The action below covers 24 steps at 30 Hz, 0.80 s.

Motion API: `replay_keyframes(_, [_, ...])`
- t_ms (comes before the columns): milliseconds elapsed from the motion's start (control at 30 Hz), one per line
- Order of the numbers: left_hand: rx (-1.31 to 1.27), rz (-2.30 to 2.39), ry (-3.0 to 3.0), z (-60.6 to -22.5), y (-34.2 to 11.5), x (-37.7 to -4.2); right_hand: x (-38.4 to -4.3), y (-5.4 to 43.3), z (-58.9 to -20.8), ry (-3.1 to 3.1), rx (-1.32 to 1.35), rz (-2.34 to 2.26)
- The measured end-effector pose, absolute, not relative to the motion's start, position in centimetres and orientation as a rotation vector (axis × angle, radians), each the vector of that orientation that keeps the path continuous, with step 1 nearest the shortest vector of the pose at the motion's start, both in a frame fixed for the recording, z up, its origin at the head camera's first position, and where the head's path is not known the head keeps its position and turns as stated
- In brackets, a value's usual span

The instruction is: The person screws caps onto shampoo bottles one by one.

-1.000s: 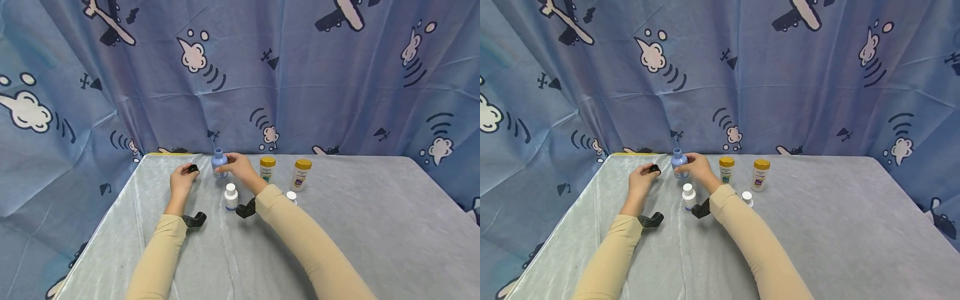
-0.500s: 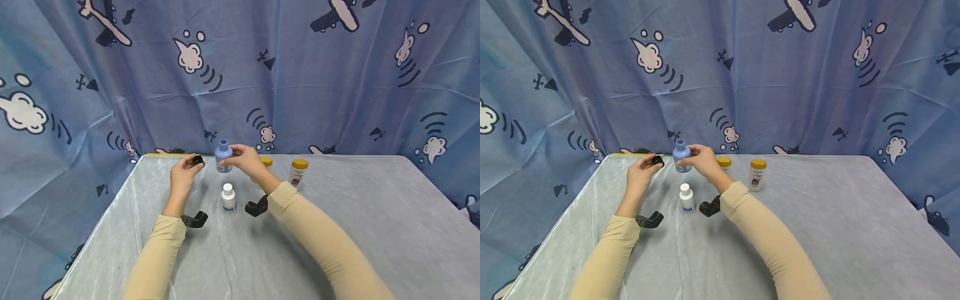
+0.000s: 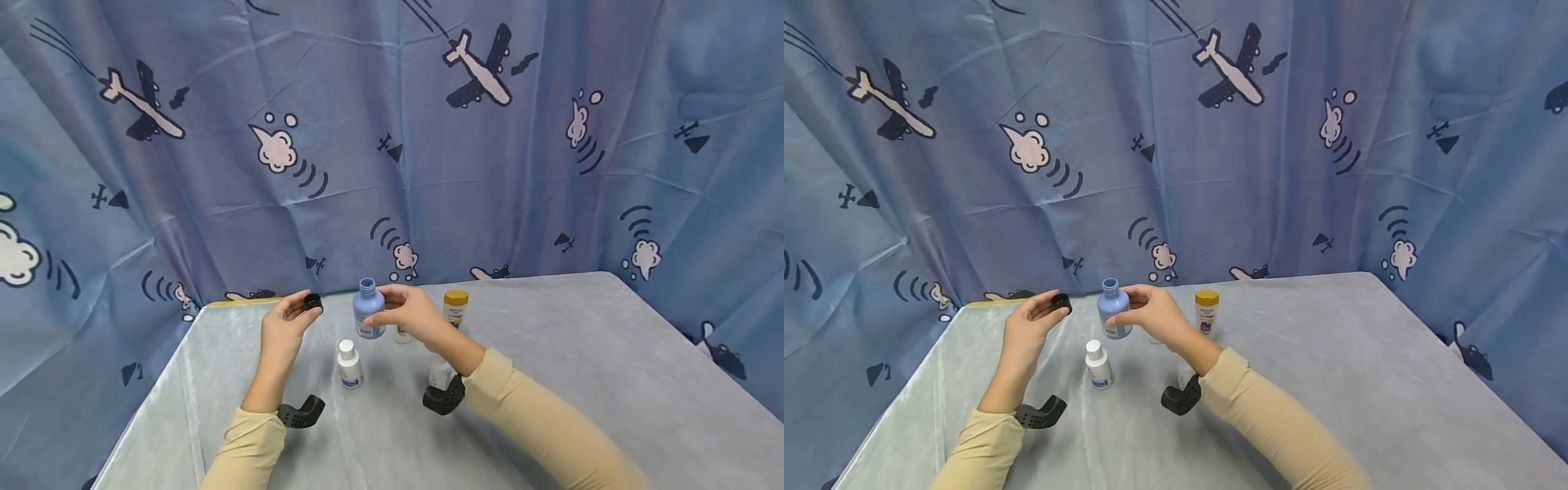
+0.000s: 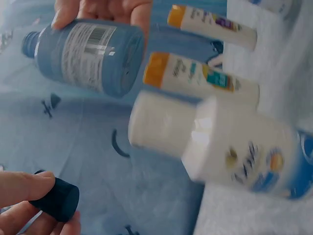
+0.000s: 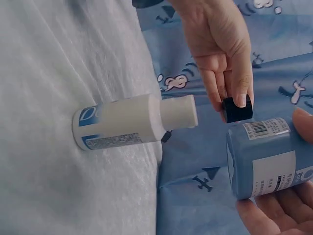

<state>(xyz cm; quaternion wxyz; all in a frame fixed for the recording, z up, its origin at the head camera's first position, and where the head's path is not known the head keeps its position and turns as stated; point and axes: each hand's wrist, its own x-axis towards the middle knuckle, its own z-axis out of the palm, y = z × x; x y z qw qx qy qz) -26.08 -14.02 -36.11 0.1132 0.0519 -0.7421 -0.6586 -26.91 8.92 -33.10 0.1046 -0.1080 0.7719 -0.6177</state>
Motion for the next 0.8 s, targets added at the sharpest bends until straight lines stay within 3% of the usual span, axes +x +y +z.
replay_keyframes(433, [-0.022,-1.988,-2.19,-33.9,-11.0,-24.5,-22.6,15.4,-31.5,2.341,-0.3,-1.836])
replay_keyframes(800, [-0.178,-2.066,-2.193,-33.3,-8.8,-22.8,-20.1,17.5,-31.0,2.418,-0.249,-1.763])
